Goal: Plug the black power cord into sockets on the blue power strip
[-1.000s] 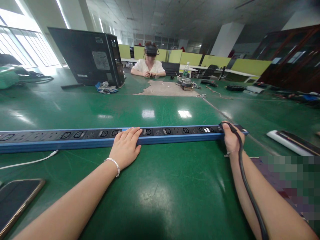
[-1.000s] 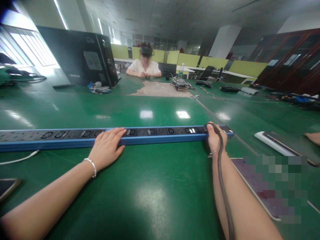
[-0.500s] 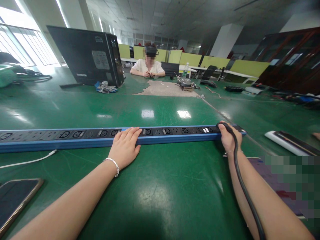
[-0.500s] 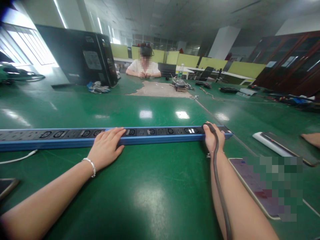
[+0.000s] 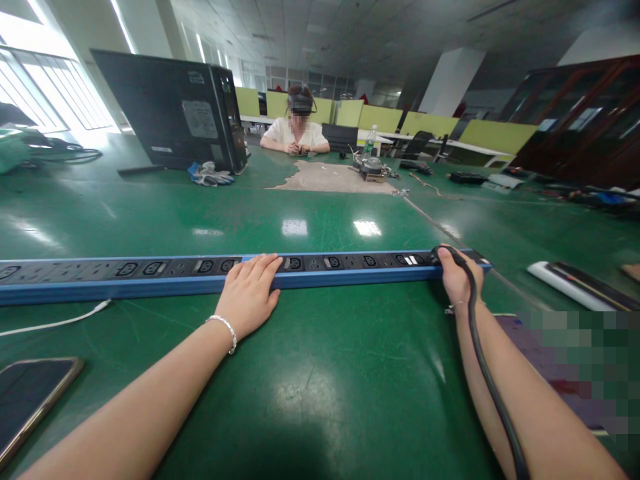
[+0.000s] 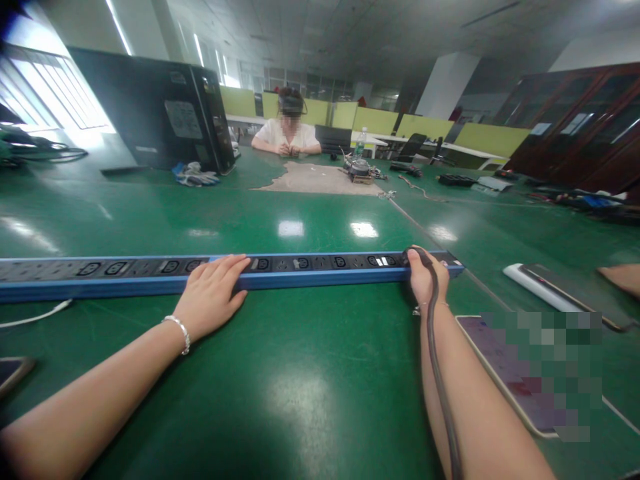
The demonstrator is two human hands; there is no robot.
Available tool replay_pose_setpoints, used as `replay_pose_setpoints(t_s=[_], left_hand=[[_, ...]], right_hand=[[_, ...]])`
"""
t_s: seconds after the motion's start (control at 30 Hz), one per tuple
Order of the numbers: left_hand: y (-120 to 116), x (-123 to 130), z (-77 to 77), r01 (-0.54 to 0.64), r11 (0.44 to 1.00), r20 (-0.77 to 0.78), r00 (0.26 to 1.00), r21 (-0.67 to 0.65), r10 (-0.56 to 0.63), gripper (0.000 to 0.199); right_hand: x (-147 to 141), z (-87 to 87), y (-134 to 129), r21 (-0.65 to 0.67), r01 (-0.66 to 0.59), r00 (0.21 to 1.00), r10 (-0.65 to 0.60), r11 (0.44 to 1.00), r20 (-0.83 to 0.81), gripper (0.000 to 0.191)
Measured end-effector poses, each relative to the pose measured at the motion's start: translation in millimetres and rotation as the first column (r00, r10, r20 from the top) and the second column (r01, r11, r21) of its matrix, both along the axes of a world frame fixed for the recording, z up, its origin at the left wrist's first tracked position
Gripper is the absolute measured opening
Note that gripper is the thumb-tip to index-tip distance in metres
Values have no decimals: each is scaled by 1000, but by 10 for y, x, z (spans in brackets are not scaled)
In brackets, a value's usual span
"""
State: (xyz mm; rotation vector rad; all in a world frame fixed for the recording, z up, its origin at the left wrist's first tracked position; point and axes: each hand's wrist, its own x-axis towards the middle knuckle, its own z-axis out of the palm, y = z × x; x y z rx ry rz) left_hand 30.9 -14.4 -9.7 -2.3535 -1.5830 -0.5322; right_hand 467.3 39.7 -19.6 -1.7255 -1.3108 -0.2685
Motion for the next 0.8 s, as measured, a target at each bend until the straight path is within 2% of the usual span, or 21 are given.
replay_pose_setpoints(t_s=[0.13,0.4,0.6,0.8], left_hand=[[-3,-6,2,-4,1000,-3,1000,-3,4,52],[5,-9,-15,-6,1000,-15,1000,-3,6,52],[9,-7,-18,-8,1000,-7,1000,3,8,53],[11,1,-11,-22,1000,-2,1000,-4,22,53]], right_hand=[[-37,11,0,-94,42,999,-39,995,34,34],[-60,20,-81,-129,67,986,-46,989,158,42],[-46,19,-81,-139,83,995,-74,987,72,43],[-24,-24,-48,-82,18,998,-13,996,55,42]])
